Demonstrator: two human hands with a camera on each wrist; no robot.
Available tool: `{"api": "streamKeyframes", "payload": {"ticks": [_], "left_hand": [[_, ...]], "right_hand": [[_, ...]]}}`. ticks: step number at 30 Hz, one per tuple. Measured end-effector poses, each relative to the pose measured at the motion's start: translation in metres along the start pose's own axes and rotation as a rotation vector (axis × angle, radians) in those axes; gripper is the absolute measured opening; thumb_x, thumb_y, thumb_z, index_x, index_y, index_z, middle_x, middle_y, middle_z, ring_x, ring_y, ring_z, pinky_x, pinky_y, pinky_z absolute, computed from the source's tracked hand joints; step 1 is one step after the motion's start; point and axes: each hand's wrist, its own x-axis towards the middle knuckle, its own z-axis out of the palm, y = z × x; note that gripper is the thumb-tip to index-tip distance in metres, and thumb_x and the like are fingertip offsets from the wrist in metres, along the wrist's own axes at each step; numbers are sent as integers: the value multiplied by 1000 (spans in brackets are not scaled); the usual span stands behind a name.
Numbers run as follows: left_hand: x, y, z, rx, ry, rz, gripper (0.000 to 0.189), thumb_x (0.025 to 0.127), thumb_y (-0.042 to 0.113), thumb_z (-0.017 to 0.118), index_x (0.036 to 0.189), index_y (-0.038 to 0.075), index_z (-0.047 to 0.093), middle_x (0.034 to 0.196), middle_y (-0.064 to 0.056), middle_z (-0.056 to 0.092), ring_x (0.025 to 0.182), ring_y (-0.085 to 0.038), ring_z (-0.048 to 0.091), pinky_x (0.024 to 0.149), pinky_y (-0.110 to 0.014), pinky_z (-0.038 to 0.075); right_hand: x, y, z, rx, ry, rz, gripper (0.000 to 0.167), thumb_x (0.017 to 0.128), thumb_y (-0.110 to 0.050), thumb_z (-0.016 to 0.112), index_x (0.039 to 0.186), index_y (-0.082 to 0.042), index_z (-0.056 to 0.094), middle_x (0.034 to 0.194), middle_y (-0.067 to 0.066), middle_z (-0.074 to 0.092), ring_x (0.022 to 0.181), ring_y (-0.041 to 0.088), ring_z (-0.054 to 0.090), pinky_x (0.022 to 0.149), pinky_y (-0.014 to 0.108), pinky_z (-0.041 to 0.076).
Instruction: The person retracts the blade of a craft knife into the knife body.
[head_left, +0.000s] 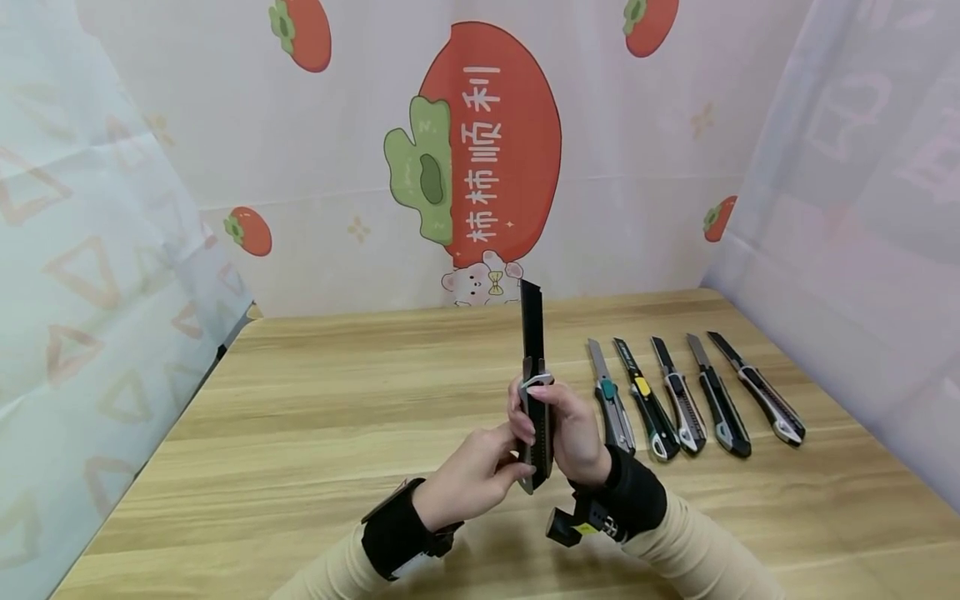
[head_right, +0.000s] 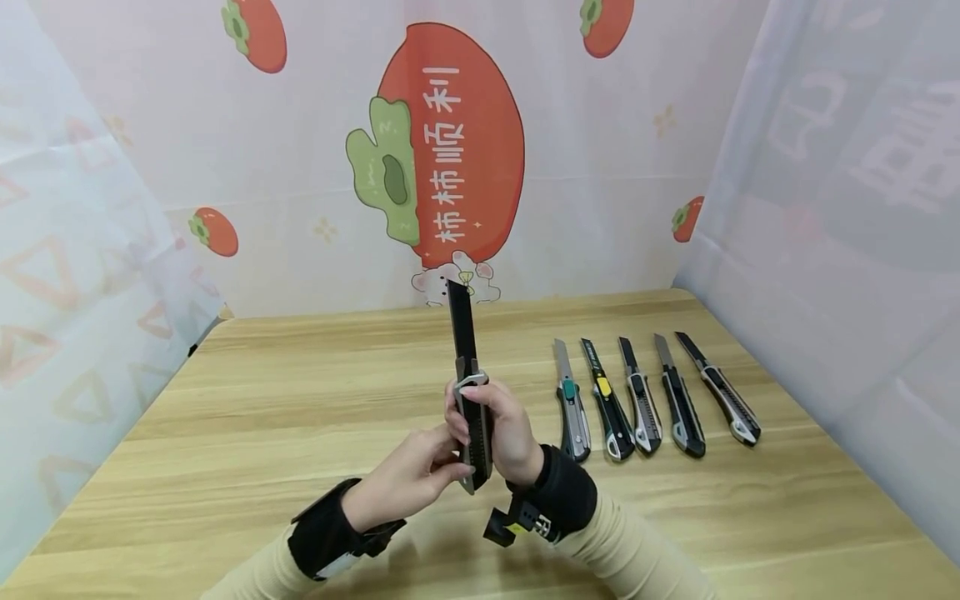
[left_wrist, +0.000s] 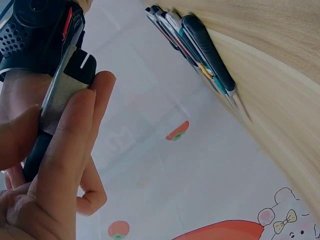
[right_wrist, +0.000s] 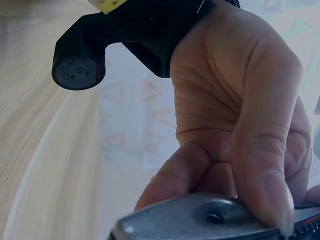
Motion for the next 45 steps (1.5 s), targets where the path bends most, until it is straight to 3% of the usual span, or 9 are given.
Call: {"api": "streamKeyframes", "payload": {"ticks": [7,19,39,45], "left_hand": [[-1,2,0,12,-3,-3,21,78,0,57,98,1,52,82,-10,61,61,-8,54,52,-13,43],[1,2,2,16,-12,32,21,79,2,56,99,1,51,86,-11,62,64,-5,55,54,-12,44],[1,0,4,25,-18,19,16,78,1,57,93,1,52,85,-11,61,63,-3,55,54,-12,43],[1,-2,1,69,39,53,21,78,1,58,99,1,53,87,-9,62,71,-7,56,62,-13,46]], "right_hand": [[0,-1,0,15,-13,-12,30,84,0,17,79,-3,46,58,-1,39,48,14,33,46,23,31],[-2,-2,-1,31,-49,-49,32,83,1,15,79,-3,46,57,0,37,47,15,31,46,25,29],[-3,-3,0,-6,-56,-53,29,83,2,18,79,-3,46,56,1,36,47,17,30,47,29,29],[-2,-3,1,-48,0,-19,31,88,-3,17,83,-4,48,60,0,42,51,16,37,51,25,35]]}}
